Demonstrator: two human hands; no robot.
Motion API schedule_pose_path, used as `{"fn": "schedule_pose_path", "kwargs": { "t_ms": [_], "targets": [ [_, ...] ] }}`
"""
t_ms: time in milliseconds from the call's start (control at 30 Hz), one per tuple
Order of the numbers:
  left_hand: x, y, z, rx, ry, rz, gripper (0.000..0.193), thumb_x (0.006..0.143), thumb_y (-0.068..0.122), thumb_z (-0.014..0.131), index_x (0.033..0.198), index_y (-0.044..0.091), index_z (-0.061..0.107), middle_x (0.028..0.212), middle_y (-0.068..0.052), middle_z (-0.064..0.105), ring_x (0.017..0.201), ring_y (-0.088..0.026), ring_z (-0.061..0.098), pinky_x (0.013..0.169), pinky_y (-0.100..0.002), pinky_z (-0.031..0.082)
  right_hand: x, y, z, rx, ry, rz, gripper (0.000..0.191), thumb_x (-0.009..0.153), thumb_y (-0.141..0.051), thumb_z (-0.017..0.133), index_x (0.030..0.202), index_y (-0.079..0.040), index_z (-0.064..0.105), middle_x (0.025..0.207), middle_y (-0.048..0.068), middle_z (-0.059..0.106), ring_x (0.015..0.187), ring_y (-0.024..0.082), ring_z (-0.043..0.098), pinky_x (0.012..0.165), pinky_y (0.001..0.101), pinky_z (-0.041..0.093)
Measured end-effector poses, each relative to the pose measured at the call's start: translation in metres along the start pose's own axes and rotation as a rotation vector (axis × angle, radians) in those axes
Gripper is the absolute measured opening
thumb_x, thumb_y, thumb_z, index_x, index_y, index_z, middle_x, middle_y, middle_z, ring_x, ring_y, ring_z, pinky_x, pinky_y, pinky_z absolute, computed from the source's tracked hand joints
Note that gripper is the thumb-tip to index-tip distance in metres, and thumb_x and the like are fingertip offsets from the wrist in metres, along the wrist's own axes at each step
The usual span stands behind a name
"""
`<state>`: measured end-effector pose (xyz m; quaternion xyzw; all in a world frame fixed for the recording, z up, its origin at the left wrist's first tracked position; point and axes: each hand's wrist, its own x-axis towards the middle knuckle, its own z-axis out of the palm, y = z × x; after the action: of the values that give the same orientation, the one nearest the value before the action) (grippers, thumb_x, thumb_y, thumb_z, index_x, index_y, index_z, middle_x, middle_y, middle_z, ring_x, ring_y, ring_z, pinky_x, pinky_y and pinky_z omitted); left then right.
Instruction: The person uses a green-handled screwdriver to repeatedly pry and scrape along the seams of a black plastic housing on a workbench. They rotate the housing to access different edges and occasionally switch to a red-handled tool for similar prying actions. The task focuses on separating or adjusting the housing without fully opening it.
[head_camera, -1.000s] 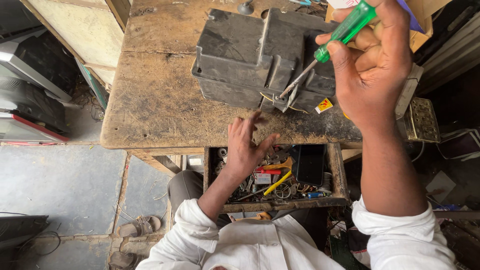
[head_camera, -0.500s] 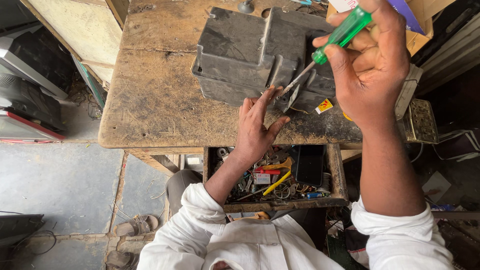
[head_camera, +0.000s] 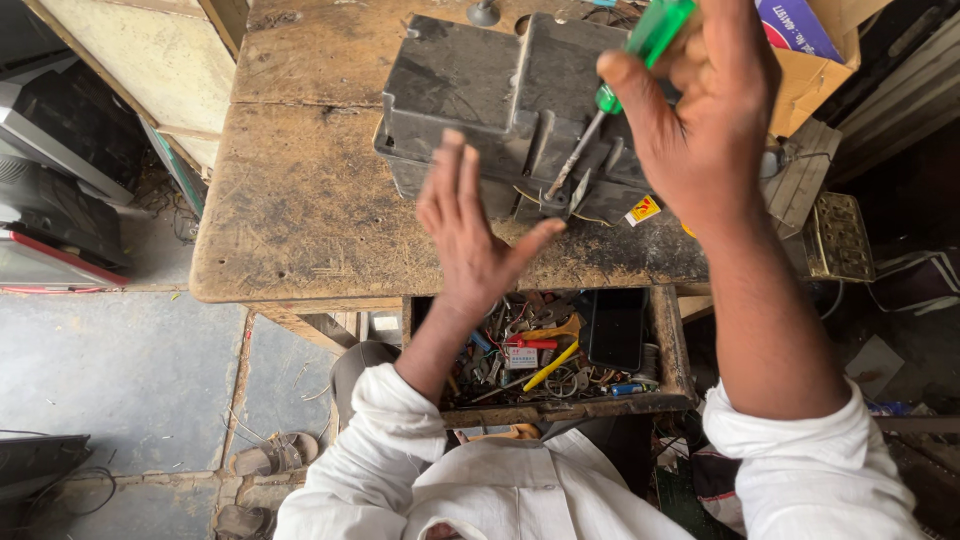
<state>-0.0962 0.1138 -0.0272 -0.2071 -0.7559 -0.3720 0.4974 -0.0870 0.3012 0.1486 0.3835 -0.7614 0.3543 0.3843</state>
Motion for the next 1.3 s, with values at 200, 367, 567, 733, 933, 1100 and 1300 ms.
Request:
{"fn": "schedule_pose_path", "kwargs": {
  "t_ms": [200,367,567,733,933,1100,1300],
  "targets": [
    [0.008,-0.031,-0.007,0.396,-0.305,-0.159,0.056,0.111,0.06,0.045,0.161,0.035,0.047,0.174,-0.016,0.017,0.162,-0.04,0.011,0.131,-0.058,-0.001,0.013,0.022,0.038,0.299,0.294,0.012,0.02,0.127,-0.024,0.042,0.127,-0.005,0.049,0.098,0.013,0.065,0.079,0.024,0.07,0.073,0.0333,0.067],
    [0.012,-0.038,-0.005,0.44,-0.285,-0.093,0.054,0.11,0.062,0.045,0.159,0.039,0.047,0.172,-0.012,0.019,0.159,-0.038,0.009,0.126,-0.065,-0.005,0.03,0.014,0.038,0.713,0.262,0.207,0.03,0.122,-0.026,0.045,0.1,-0.006,0.05,0.072,0.008,0.048,0.046,0.015,0.04,0.042,0.0287,0.037],
    [0.018,-0.035,-0.005,0.451,-0.273,-0.086,0.051,0.112,0.063,0.046,0.159,0.043,0.047,0.173,-0.009,0.02,0.162,-0.034,0.01,0.128,-0.064,-0.006,0.034,0.029,0.019,1.135,-0.149,0.311,0.032,0.115,-0.034,0.047,0.099,-0.008,0.055,0.068,0.003,0.046,0.047,0.011,0.039,0.045,0.0285,0.038],
    [0.03,-0.035,-0.013,0.402,-0.32,-0.131,0.052,0.112,0.057,0.045,0.158,0.035,0.05,0.17,-0.016,0.025,0.159,-0.038,0.009,0.124,-0.065,-0.005,0.018,0.023,0.031,0.352,0.18,0.06,0.02,0.121,-0.017,0.046,0.125,-0.002,0.058,0.103,0.014,0.067,0.087,0.026,0.072,0.078,0.0348,0.064],
    [0.041,-0.035,-0.015,0.321,-0.333,-0.084,0.054,0.112,0.056,0.049,0.154,0.023,0.057,0.168,-0.014,0.035,0.16,-0.039,0.012,0.129,-0.064,0.003,0.017,0.008,0.005,0.128,-0.007,-0.029,0.02,0.121,0.002,0.066,0.138,0.002,0.055,0.116,0.018,0.07,0.101,0.028,0.075,0.091,0.0343,0.067],
    [0.043,-0.037,-0.018,0.3,-0.342,-0.058,0.054,0.111,0.057,0.051,0.152,0.022,0.059,0.166,-0.016,0.035,0.159,-0.038,0.015,0.128,-0.065,0.004,0.013,0.01,-0.004,0.234,-0.122,-0.009,0.029,0.119,0.007,0.06,0.145,0.004,0.048,0.129,0.019,0.065,0.119,0.029,0.07,0.101,0.0339,0.065],
    [0.045,-0.035,-0.021,0.334,-0.348,-0.051,0.053,0.112,0.056,0.05,0.152,0.023,0.059,0.167,-0.016,0.035,0.159,-0.037,0.015,0.126,-0.067,0.001,0.015,0.009,-0.006,0.184,-0.047,0.024,0.018,0.121,0.009,0.066,0.134,0.003,0.055,0.114,0.019,0.068,0.102,0.028,0.074,0.094,0.0366,0.068]
  ]
}}
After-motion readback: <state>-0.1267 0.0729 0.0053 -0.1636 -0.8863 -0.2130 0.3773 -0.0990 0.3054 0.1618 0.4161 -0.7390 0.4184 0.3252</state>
